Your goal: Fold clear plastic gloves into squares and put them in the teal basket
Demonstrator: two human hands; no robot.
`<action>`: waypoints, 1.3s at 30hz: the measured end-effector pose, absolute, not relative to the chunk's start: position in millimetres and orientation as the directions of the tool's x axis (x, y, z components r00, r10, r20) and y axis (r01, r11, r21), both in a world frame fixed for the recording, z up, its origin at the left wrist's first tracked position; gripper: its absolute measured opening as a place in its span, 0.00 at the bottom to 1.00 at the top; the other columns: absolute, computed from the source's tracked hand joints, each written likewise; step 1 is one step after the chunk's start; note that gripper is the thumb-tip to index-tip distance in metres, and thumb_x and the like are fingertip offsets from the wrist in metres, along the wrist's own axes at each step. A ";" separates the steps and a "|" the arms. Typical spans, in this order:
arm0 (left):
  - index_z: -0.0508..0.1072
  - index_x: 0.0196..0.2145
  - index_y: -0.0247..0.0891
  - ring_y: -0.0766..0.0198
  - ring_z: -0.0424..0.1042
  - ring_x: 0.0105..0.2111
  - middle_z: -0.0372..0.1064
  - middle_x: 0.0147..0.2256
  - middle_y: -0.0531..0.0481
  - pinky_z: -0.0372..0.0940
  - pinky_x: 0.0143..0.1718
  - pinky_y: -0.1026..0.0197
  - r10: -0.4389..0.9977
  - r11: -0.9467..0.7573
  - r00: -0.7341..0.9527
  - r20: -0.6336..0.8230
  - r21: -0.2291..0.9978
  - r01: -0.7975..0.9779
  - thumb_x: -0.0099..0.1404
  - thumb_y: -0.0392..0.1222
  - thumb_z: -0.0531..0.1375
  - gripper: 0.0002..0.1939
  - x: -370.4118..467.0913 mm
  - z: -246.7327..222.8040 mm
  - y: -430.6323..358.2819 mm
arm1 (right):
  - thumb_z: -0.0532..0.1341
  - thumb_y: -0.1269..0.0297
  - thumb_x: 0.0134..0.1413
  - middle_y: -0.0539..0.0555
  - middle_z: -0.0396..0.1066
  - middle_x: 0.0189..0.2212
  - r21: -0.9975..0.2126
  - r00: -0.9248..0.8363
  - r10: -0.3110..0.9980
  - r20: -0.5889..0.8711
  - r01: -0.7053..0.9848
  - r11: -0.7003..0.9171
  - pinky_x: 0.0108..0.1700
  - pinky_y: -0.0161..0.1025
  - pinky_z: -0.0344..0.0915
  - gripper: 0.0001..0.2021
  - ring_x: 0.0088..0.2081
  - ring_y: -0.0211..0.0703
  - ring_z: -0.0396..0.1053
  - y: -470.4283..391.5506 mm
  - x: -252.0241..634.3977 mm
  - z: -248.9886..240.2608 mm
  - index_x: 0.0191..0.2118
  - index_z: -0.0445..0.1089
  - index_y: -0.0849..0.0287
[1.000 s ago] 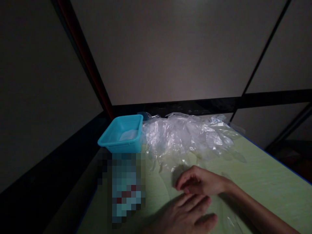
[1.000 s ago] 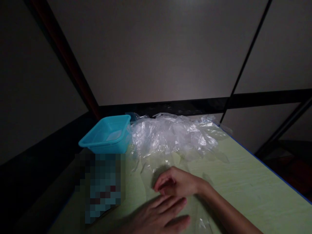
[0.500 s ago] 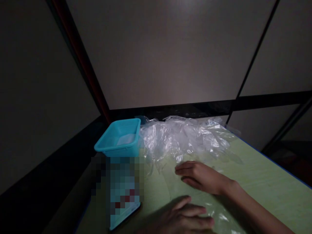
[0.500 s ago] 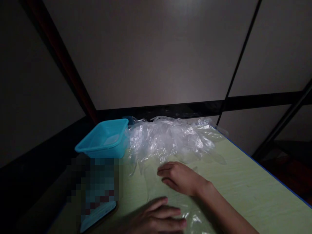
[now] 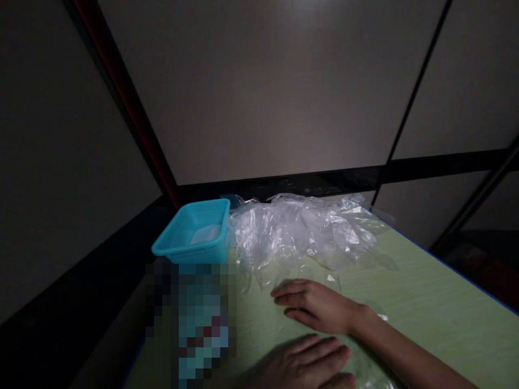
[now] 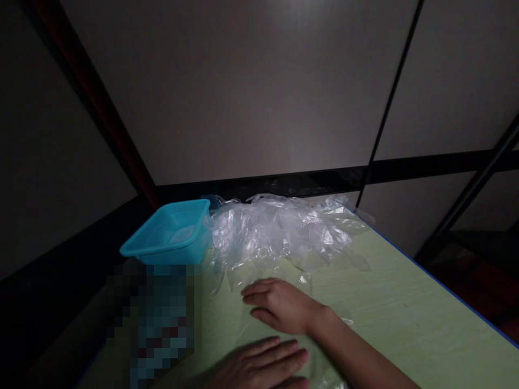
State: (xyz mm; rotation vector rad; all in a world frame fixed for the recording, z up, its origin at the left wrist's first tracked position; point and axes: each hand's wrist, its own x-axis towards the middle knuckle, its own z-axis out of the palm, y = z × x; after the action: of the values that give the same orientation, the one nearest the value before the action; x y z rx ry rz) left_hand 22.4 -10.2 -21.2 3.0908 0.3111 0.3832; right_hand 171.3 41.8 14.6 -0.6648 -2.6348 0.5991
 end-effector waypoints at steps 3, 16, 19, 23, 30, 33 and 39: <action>0.63 0.51 0.39 0.65 0.59 0.56 0.60 0.56 0.52 0.57 0.54 0.62 0.173 -0.985 0.972 0.160 0.008 0.174 0.72 0.41 0.43 0.15 21.1 -12.6 -10.9 | 0.52 0.66 0.60 0.58 0.65 0.53 -0.462 -0.797 0.565 0.215 0.427 0.778 0.58 0.42 0.53 0.17 0.55 0.42 0.60 46.3 174.6 13.5 0.54 0.64 0.64; 0.62 0.55 0.38 0.62 0.57 0.57 0.58 0.58 0.47 0.55 0.57 0.60 0.458 -0.855 0.869 0.187 0.359 0.374 0.66 0.39 0.53 0.19 14.7 1.4 -14.6 | 0.45 0.64 0.63 0.54 0.49 0.62 -0.361 -0.774 0.628 0.078 0.565 0.742 0.62 0.54 0.38 0.23 0.63 0.46 0.43 61.1 181.8 5.7 0.63 0.49 0.58; 0.54 0.59 0.30 0.57 0.53 0.59 0.52 0.60 0.40 0.56 0.57 0.55 0.718 -0.682 0.673 0.177 0.368 0.631 0.62 0.35 0.54 0.28 16.0 -5.6 -20.2 | 0.47 0.63 0.62 0.54 0.48 0.62 -0.347 -0.777 0.625 0.072 0.568 0.746 0.61 0.54 0.38 0.24 0.63 0.47 0.42 64.3 182.6 2.9 0.63 0.48 0.57; 0.48 0.62 0.37 0.50 0.37 0.63 0.35 0.64 0.40 0.47 0.59 0.46 0.658 -0.742 0.752 0.036 0.204 0.639 0.58 0.44 0.61 0.39 14.1 -1.5 -23.3 | 0.47 0.62 0.63 0.54 0.49 0.62 -0.351 -0.772 0.629 0.094 0.566 0.746 0.61 0.53 0.38 0.23 0.63 0.48 0.41 67.0 184.0 0.8 0.63 0.49 0.56; 0.50 0.61 0.43 0.44 0.43 0.61 0.42 0.63 0.39 0.50 0.56 0.42 0.627 -0.771 0.778 -0.025 0.121 0.625 0.56 0.55 0.62 0.41 2.6 -7.2 -31.0 | 0.46 0.61 0.63 0.53 0.49 0.62 -0.339 -0.770 0.630 0.106 0.567 0.751 0.62 0.54 0.38 0.23 0.64 0.48 0.39 65.8 185.6 1.7 0.63 0.49 0.56; 0.52 0.60 0.43 0.44 0.51 0.59 0.49 0.61 0.39 0.55 0.54 0.43 0.616 -0.787 0.784 0.076 0.037 0.615 0.59 0.59 0.57 0.36 -7.3 -19.7 -40.4 | 0.46 0.61 0.63 0.53 0.49 0.62 -0.330 -0.769 0.629 0.110 0.569 0.753 0.62 0.54 0.38 0.23 0.64 0.48 0.39 65.4 185.5 1.1 0.63 0.49 0.57; 0.66 0.49 0.41 0.53 0.59 0.56 0.63 0.54 0.47 0.45 0.60 0.45 0.453 -0.868 0.848 0.277 -0.083 0.490 0.65 0.44 0.56 0.16 -18.9 -15.2 -58.6 | 0.46 0.61 0.63 0.54 0.52 0.61 -0.281 -0.762 0.631 0.142 0.580 0.764 0.61 0.53 0.42 0.23 0.63 0.49 0.40 63.9 184.1 4.5 0.61 0.53 0.60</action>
State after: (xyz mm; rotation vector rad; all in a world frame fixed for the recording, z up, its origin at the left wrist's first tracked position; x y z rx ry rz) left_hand -18.9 -58.6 -15.2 3.1635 0.8124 0.4133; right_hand 184.1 63.9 4.5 -0.9525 -2.7321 0.3251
